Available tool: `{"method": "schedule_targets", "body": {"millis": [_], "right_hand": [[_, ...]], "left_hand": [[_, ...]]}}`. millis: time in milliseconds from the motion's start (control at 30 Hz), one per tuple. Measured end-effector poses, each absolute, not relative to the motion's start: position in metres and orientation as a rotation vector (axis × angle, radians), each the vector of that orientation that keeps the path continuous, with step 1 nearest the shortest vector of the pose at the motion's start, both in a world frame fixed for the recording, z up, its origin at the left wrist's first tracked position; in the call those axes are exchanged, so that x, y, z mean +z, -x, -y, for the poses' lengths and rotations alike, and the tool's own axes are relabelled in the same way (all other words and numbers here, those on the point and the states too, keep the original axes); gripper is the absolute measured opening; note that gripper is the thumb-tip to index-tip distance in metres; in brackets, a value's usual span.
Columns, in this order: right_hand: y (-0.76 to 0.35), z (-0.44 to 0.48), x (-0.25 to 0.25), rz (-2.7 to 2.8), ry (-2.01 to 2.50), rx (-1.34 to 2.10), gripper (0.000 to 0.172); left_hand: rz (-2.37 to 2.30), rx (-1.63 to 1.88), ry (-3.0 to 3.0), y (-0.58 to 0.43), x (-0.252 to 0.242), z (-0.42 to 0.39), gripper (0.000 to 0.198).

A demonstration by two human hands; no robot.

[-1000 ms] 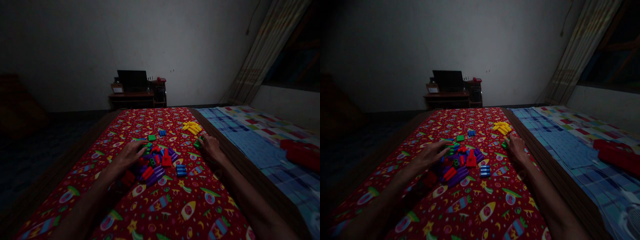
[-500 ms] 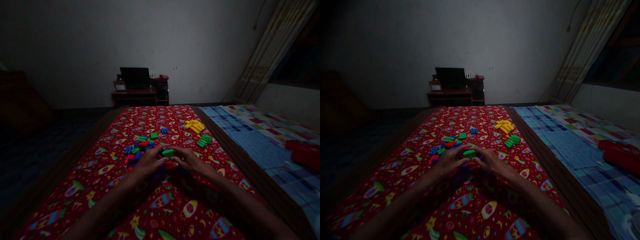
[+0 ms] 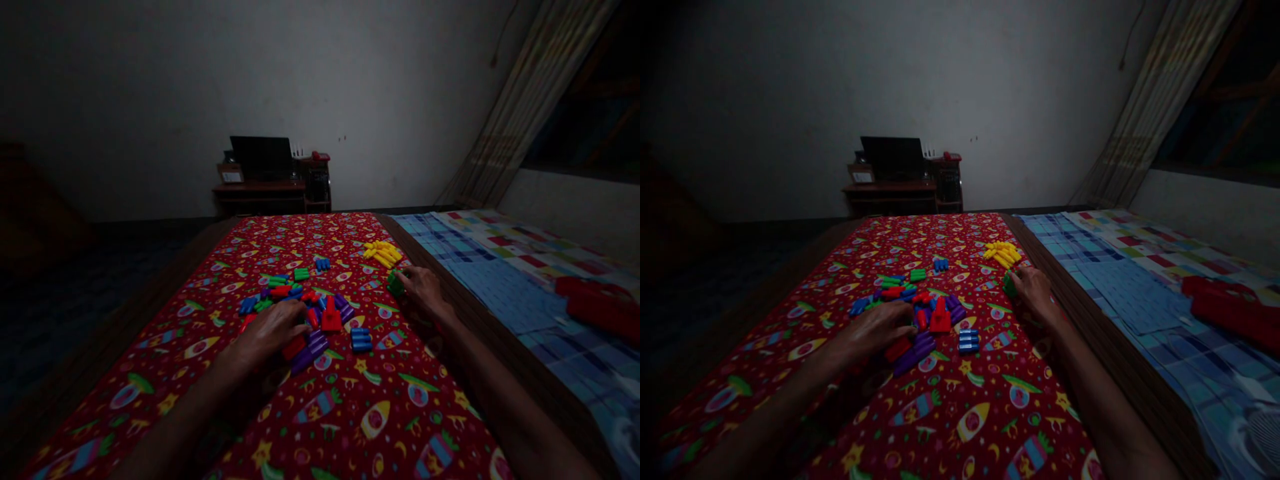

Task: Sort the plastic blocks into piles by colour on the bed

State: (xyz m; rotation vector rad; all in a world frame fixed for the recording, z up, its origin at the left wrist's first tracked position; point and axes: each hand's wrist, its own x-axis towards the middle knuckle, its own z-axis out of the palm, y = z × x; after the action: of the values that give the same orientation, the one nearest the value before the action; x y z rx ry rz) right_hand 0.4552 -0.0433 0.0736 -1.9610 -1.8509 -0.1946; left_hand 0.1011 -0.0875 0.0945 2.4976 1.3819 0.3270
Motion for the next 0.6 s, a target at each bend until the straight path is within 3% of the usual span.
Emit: {"method": "schedule_targets", "body": {"millis": [200,300,433,467,533,600], "right_hand": [[-0.456,0.044,0.079,1.787,2.036,-0.26,0.034],[-0.437,0.05,0.087,1.88,1.764,-0.108,0.033],[-0.381,0.082,0.086,2.076,1.163,0.37,0.028],[-0.367,0.091,0.084,2.151,1.044,0.426,0.035],[-0.346,0.104,0.079,2.299,0.916,0.435,0.039],[-0.341,0.105,0.075,2.341,0.897,0.368,0.032]], "left_hand": [[-1.441,0.497,-2.347,-0.101,0.098,0.078,0.033],[-1.463,0.672,-2.253,-0.104,0.099,0.075,0.032],[-1.38,0.914,-2.075,-0.118,0.096,0.082,0.035],[-1.344,0.945,-2.034,-0.123,0.094,0.085,0.036],[-1.28,0.955,-1.993,-0.132,0.091,0.092,0.037],[-1.233,0.915,-2.018,-0.137,0.091,0.096,0.035]]}}
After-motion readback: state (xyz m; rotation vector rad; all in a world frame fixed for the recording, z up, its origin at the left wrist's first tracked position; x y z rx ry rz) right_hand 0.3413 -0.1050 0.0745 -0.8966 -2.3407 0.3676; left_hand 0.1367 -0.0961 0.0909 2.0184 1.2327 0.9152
